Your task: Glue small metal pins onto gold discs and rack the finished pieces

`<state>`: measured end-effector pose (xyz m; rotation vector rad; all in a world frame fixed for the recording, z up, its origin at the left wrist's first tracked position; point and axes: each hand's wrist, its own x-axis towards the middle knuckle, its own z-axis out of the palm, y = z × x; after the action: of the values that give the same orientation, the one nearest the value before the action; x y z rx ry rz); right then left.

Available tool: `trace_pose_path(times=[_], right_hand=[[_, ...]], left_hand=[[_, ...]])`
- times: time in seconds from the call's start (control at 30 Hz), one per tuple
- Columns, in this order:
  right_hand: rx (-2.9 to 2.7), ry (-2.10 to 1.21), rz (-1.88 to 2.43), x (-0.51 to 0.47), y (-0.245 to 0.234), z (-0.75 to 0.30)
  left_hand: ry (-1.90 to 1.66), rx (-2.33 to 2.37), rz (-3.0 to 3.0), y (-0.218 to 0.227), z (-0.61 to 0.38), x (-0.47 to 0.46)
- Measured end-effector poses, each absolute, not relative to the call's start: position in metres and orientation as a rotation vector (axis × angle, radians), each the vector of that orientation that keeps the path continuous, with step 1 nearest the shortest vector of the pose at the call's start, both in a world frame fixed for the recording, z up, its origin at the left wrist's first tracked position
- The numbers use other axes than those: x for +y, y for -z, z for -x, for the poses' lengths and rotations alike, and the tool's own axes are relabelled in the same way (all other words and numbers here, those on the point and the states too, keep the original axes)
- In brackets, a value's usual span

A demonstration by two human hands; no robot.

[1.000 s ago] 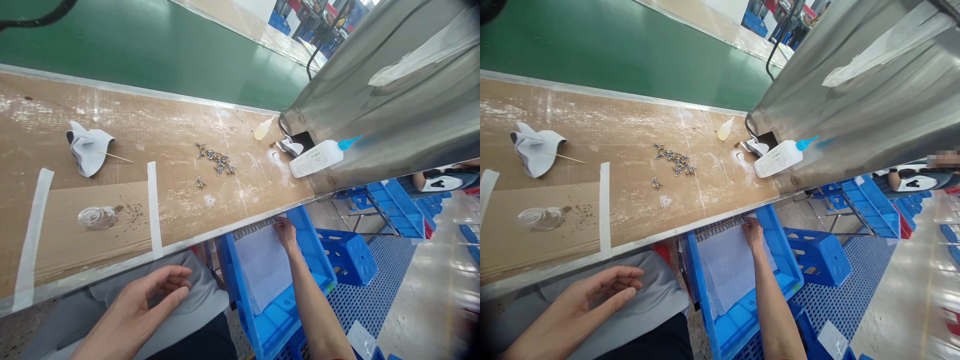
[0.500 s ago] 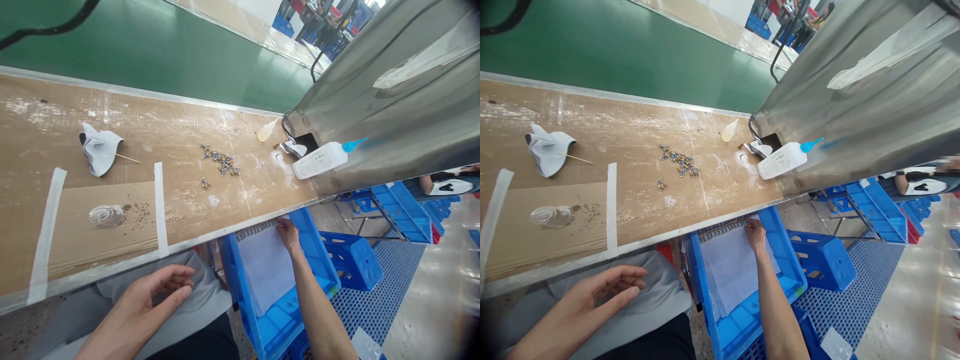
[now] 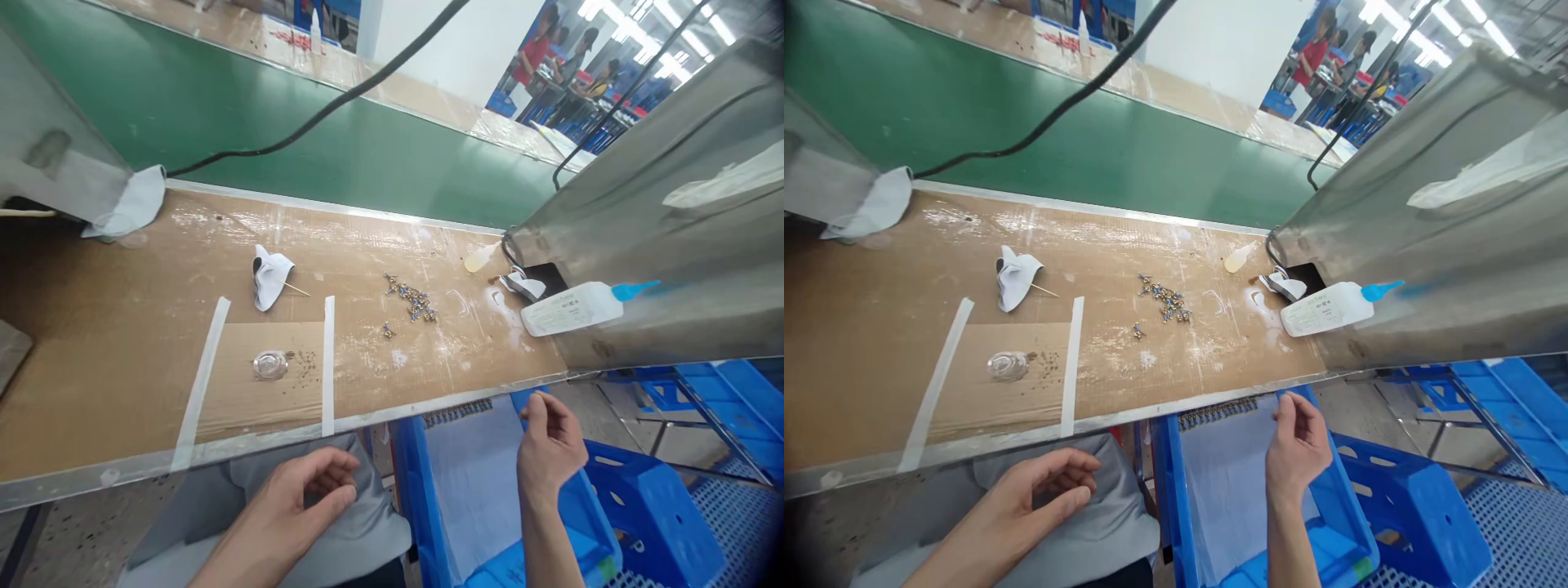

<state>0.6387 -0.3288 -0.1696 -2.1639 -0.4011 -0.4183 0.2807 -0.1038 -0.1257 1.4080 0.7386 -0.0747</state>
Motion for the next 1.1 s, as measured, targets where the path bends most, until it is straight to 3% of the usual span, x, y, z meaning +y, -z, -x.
trace_pose_path(times=[0.13,0.23,0.4,0.53,0.7,0.93,1.1], right_hand=[[-1.129,-0.057,1.985,-0.217,0.098,-0.581],[-1.401,-0.241,1.969,-0.146,0.073,-0.561],[-1.496,-0.192,2.194,-0.107,0.079,-0.555],[-1.651,-0.299,2.101,-0.115,0.076,-0.558],[-1.429,-0.330,2.146,-0.132,0.069,-0.563],[-1.419,-0.313,2.249,-0.114,0.069,-0.555],[-1.514,-0.385,2.065,-0.108,0.068,-0.547]], left_hand=[[0.058,0.688,-1.439,0.115,-0.283,-0.103],[-0.001,0.689,-1.460,0.111,-0.272,-0.100],[-0.171,0.848,-1.402,0.120,-0.229,-0.098],[-0.255,0.959,-1.329,0.126,-0.201,-0.101],[-0.258,0.985,-1.317,0.123,-0.184,-0.096],[-0.277,0.971,-1.358,0.098,-0.166,-0.079],[-0.395,1.097,-1.343,0.059,-0.133,-0.078]])
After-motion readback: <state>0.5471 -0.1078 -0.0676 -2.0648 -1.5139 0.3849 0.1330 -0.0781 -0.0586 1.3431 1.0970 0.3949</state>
